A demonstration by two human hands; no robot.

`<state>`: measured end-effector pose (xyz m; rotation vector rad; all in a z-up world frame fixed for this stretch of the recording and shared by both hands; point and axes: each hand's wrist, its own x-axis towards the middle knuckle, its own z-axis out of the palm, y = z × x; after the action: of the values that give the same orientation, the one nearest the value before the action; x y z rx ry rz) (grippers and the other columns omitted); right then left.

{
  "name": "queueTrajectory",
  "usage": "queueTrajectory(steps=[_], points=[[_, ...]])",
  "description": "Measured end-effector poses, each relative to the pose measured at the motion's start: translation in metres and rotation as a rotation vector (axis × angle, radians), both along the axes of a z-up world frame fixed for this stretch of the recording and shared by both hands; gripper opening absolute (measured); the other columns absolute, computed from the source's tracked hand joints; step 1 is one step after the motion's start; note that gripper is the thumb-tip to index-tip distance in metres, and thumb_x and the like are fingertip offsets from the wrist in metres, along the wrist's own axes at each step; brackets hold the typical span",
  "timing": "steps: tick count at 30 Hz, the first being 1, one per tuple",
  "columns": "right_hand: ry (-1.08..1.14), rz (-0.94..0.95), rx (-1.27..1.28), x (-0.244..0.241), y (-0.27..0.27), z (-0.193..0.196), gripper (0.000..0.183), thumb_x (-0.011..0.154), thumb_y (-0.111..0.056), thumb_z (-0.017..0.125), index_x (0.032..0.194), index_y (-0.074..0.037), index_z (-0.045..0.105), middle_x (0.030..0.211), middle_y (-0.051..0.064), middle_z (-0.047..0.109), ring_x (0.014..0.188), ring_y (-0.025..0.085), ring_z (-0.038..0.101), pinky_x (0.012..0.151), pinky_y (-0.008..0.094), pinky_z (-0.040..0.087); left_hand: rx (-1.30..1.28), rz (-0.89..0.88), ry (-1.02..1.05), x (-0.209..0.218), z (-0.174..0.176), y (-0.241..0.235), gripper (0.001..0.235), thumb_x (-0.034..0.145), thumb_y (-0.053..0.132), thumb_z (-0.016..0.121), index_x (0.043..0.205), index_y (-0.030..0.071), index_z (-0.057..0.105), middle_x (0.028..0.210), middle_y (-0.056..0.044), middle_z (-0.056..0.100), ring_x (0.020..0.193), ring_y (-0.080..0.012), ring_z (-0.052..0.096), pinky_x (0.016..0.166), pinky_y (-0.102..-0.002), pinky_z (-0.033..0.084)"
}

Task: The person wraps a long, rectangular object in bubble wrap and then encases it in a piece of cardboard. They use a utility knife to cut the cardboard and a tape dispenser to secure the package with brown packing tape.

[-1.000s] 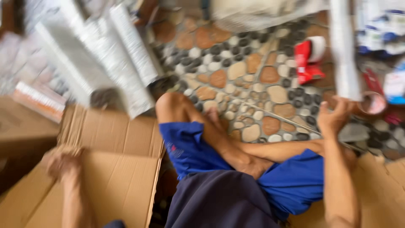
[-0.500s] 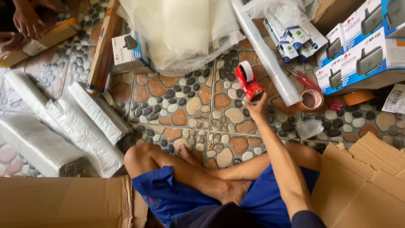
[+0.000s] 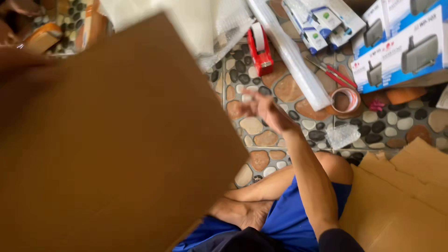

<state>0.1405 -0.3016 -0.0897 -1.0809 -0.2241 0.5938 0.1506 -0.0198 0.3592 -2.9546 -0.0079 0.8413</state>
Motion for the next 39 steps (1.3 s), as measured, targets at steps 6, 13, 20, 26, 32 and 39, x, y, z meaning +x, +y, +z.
queueTrajectory(steps=[6,13,20,26,32,39], points=[[-0.061,-0.362,-0.382,-0.095,-0.073,0.036,0.083,0.086,-0.033,0.076,0.157,-0.007,0.041,0.151,0.010,0.059,0.138,0.021,0.055,0.118,0.039,0.045,-0.349,-0.552,-0.100,0.119,-0.240,-0.047,0.033,0.108,0.046,0.052,0.115,0.020,0.072,0.103,-0.023,0.075,0.099,-0.0519,0.066,0.081,-0.058,0.047],[-0.007,-0.387,-0.744,-0.080,-0.145,-0.074,0.057,0.096,-0.027,0.067,0.146,-0.009,0.047,0.141,0.009,0.062,0.130,0.016,0.056,0.110,0.034,0.045,-0.044,-0.752,-0.288,0.169,-0.466,-0.091,0.058,0.112,0.073,0.044,0.112,0.015,0.051,0.063,0.008,0.036,0.052,-0.0116,0.033,0.062,-0.036,0.045],[-0.580,-0.766,-1.381,0.063,-0.236,-0.118,0.020,0.101,-0.009,0.071,0.120,-0.004,0.068,0.120,0.024,0.072,0.116,0.043,0.065,0.100,0.049,0.048,-0.441,-0.574,-0.613,0.093,-0.448,-0.016,0.057,0.100,0.046,0.071,0.144,0.013,0.056,0.120,-0.010,0.066,0.104,-0.0332,0.058,0.088,-0.044,0.041],[-0.323,-0.220,-1.934,0.109,-0.238,-0.148,0.049,0.090,-0.031,0.082,0.132,-0.009,0.067,0.139,0.027,0.058,0.133,0.048,0.051,0.108,0.059,0.035,-0.240,-0.244,-0.638,0.001,-0.370,0.188,0.052,0.101,0.042,0.076,0.142,0.011,0.068,0.134,-0.013,0.068,0.120,-0.0360,0.062,0.101,-0.053,0.042],[-0.419,-0.592,-1.819,0.088,-0.203,-0.096,0.031,0.094,-0.010,0.076,0.117,-0.002,0.056,0.118,0.022,0.056,0.097,0.048,0.063,0.083,0.064,0.049,0.211,0.703,-0.251,-0.103,-0.356,0.359,0.112,0.091,0.080,0.055,0.163,-0.003,0.031,0.156,-0.044,0.040,0.145,-0.0556,0.029,0.111,-0.069,0.026],[0.022,-0.133,-1.716,0.087,-0.154,-0.099,0.079,0.087,-0.079,0.068,0.117,-0.006,0.072,0.109,0.023,0.077,0.110,0.046,0.068,0.087,0.050,0.049,0.201,0.920,-0.286,-0.138,-0.442,0.457,0.131,0.083,0.101,0.048,0.154,-0.010,0.046,0.162,-0.045,0.028,0.152,-0.0576,0.022,0.116,-0.074,0.009]])
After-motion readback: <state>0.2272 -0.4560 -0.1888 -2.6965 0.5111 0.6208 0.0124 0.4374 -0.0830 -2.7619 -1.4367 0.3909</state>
